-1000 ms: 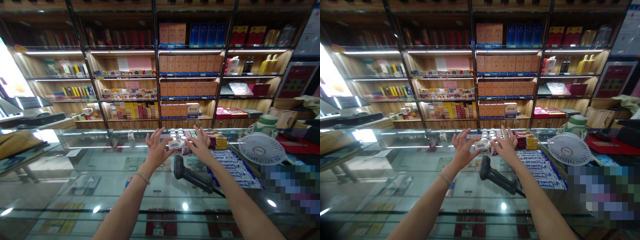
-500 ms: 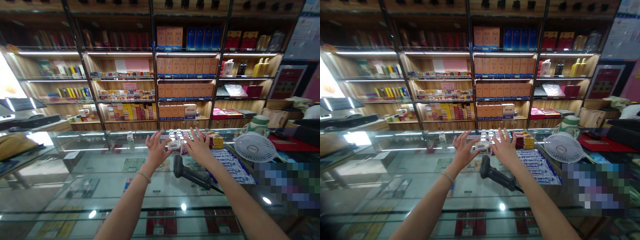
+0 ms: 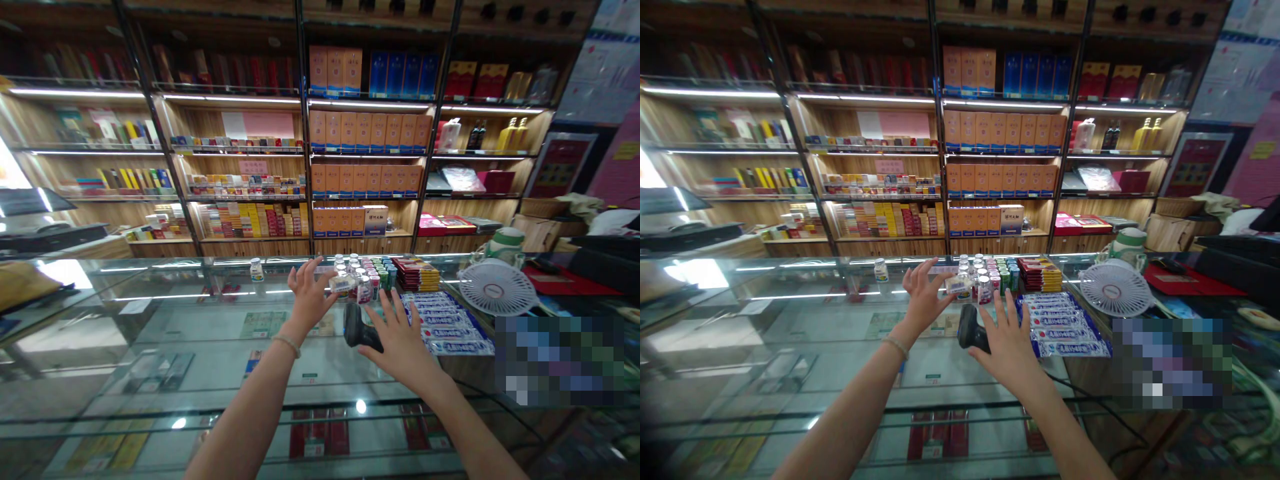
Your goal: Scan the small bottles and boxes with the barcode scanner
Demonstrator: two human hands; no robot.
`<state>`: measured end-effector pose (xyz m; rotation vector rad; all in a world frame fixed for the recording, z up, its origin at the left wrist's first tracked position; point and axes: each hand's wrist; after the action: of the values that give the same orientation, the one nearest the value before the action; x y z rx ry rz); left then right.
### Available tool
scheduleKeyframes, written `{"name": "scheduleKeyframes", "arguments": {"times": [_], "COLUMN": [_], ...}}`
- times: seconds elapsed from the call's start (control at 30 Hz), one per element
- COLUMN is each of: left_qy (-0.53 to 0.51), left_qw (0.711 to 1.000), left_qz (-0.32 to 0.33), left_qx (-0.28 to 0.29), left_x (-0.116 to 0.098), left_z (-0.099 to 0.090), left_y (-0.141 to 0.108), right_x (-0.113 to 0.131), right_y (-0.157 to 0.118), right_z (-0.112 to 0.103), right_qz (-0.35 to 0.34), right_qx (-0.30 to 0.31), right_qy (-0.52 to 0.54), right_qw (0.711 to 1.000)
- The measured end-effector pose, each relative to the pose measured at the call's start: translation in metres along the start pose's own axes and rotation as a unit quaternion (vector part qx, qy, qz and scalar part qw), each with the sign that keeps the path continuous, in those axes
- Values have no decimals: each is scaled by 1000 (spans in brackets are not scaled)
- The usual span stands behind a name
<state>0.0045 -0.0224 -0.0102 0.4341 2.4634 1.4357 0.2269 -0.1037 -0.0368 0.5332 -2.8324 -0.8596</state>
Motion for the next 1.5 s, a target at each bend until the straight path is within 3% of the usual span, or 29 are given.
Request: {"name": "scheduleKeyframes", "arguments": {"times": [0.37, 0.53, 0.73, 0.87, 1.07, 1.3, 1.5], "left_qy": [5, 13, 20, 24, 22, 21, 25], "left_qw": [1000, 1000, 1000, 999, 999, 999, 999], "left_qz": [-3, -7, -21, -29, -39, -45, -38], "left_qx": [6, 1, -7, -5, -3, -18, -4], "left_x": [0, 4, 5, 5, 5, 3, 4], "left_z": [0, 3, 4, 3, 3, 3, 1], "left_y": [-1, -3, -4, -3, -3, -3, -2], "right_x": [12, 12, 8, 6, 4, 13, 12], "right_y": [-1, -2, -5, -9, -9, -9, -10], "right_z": [11, 11, 0, -7, -5, -12, -12], "right_qz": [28, 20, 45, 88, 78, 64, 68], "right_qx": [12, -27, -95, -87, -87, -52, -79], "right_qy": [11, 30, 131, 181, 202, 152, 164], "right_qw": [999, 999, 986, 976, 972, 985, 981]}}
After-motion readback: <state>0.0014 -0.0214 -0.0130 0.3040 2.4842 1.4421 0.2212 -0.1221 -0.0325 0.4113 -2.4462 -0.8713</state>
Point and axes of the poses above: each hand's wrist, its own y-axis towards the middle knuckle, its own z-axis out of the palm, x = y × z, and after that the axes turned 4 degrees about -x, right-handed
